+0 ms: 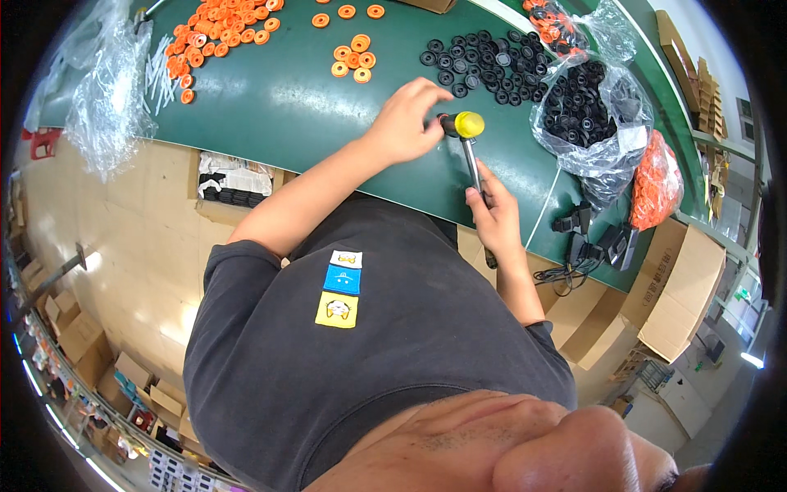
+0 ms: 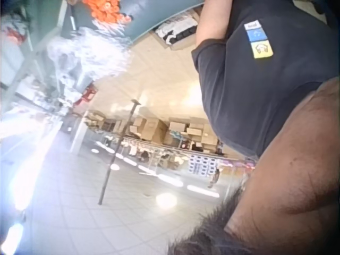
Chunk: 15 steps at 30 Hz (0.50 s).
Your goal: The person assembles plastic components by fitting orange rings and black inserts together by hand and tapping them with a mallet, then arranges the pieces on the table.
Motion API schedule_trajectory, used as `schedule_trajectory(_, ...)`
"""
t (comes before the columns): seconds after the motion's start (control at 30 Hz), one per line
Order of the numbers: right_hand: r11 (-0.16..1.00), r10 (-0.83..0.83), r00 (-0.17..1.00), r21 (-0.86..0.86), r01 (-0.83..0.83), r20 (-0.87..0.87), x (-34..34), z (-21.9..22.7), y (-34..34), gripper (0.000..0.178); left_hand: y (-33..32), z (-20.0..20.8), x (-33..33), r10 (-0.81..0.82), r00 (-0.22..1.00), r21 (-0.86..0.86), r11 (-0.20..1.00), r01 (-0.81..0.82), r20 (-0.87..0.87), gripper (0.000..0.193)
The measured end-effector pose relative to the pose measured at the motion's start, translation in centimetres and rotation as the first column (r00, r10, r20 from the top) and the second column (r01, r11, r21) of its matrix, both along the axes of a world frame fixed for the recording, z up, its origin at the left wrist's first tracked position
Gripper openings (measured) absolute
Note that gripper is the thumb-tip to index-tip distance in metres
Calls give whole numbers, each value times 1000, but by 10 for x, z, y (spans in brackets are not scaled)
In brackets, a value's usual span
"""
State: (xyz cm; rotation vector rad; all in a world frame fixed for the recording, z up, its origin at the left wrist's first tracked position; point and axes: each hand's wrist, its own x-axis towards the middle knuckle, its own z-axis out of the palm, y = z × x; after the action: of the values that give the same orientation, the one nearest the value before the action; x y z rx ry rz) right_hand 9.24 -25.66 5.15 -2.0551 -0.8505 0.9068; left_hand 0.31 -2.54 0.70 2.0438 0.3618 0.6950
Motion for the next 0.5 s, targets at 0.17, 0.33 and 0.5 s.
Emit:
schedule_trajectory(0.17,939,-183,855,170,298,-486,15,-14,-7,50,-9,3,1,-36,993,335,939,73,-116,35)
schedule_trajectory(0.33,991,-107,994,72,109,-31,45,-6,-15,49,-3,2,1,-46,992,209,975,70,-116,28)
schedule_trajectory(0.5,1000,16,758,-22,-3,652,72,18,-9,44,2,8,3,-105,990,160,980,120,-98,24)
